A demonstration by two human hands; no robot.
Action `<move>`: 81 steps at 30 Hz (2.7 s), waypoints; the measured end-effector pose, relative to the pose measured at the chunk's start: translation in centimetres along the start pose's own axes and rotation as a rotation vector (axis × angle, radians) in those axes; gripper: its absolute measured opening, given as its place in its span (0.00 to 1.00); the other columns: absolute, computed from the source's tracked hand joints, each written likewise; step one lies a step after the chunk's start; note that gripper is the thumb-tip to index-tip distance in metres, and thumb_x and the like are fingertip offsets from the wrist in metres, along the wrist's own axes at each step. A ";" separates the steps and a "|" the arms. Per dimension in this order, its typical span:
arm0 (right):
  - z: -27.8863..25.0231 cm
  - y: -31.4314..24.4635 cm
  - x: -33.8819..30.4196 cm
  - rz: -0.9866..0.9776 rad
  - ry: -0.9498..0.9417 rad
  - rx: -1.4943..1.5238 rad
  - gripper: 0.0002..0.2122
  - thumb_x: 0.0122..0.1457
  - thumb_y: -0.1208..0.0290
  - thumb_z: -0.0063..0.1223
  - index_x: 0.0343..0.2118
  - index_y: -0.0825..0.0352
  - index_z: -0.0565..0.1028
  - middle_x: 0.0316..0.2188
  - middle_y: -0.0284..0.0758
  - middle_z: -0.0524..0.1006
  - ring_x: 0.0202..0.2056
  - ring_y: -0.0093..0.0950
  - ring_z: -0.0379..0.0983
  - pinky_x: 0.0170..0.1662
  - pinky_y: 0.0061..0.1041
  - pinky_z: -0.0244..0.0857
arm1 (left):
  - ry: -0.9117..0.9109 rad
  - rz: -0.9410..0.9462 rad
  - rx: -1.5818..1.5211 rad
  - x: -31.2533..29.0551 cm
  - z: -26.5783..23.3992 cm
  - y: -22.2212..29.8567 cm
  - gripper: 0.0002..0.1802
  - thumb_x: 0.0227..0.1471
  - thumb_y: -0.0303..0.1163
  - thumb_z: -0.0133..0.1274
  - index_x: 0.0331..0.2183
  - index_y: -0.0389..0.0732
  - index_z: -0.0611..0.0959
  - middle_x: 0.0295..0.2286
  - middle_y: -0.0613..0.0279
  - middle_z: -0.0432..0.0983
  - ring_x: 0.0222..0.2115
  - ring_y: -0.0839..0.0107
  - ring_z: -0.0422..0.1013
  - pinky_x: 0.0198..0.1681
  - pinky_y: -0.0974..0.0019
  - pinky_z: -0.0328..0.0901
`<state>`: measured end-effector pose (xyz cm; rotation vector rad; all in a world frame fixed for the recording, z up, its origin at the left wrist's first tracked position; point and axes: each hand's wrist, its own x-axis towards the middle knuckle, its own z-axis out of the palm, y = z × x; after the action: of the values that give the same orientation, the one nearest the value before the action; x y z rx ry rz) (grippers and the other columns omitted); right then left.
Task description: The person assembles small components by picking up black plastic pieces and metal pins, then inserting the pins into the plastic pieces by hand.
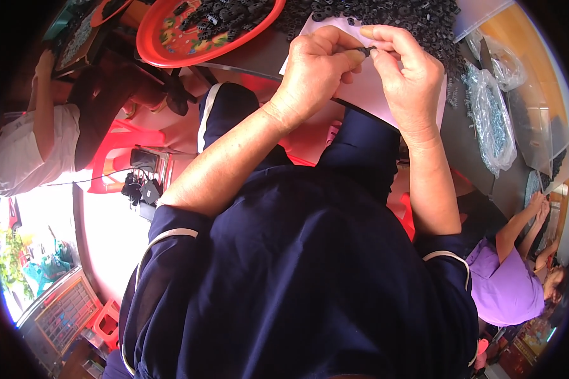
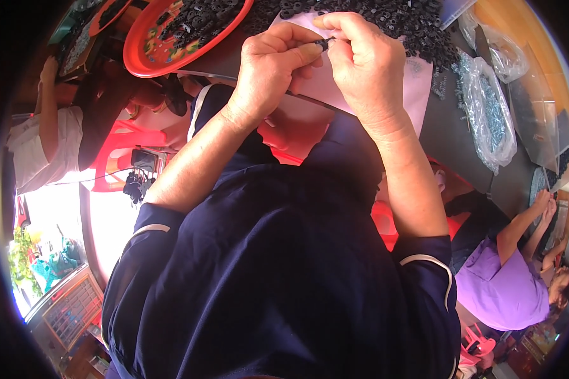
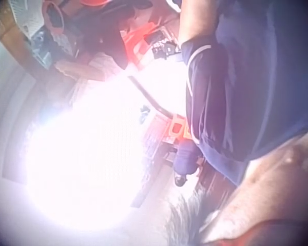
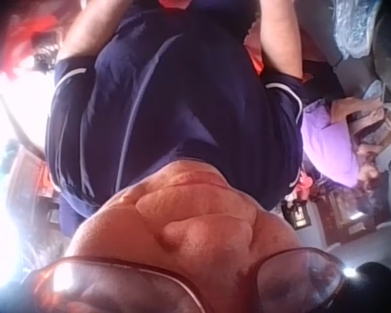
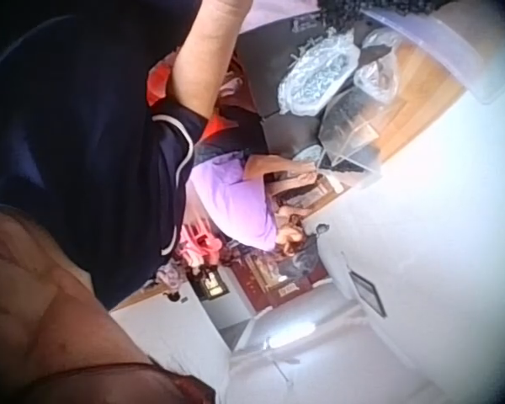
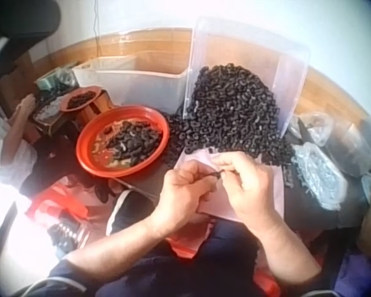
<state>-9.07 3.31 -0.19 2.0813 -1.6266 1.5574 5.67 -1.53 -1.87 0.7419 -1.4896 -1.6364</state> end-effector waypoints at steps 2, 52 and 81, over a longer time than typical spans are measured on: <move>0.0 -0.2 0.0 -0.063 0.019 -0.044 0.14 0.46 0.88 0.52 0.35 0.65 0.78 0.26 0.36 0.79 0.25 0.30 0.78 0.28 0.25 0.70 | -0.002 0.014 -0.018 -0.1 0.2 0.1 0.06 0.51 0.25 0.56 0.33 0.33 0.81 0.22 0.64 0.77 0.21 0.82 0.71 0.19 0.76 0.65; 1.1 -1.0 -2.5 0.122 -0.042 -0.063 0.14 0.54 0.82 0.54 0.45 0.71 0.74 0.34 0.43 0.78 0.35 0.38 0.77 0.40 0.31 0.70 | 0.131 0.101 -0.078 0.3 0.6 -0.8 0.05 0.48 0.22 0.56 0.30 0.30 0.80 0.20 0.62 0.77 0.19 0.81 0.69 0.23 0.75 0.64; 1.7 -0.4 -2.6 0.031 0.075 -0.112 0.19 0.45 0.79 0.60 0.44 0.66 0.74 0.34 0.36 0.76 0.37 0.37 0.74 0.40 0.32 0.68 | 0.118 -0.068 -0.257 0.4 0.4 0.5 0.04 0.48 0.23 0.58 0.28 0.31 0.82 0.22 0.59 0.77 0.19 0.77 0.70 0.23 0.73 0.65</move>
<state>-7.49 4.28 -2.72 1.9272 -1.6865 1.4969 5.16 -1.68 -1.29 0.7378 -1.1559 -1.7620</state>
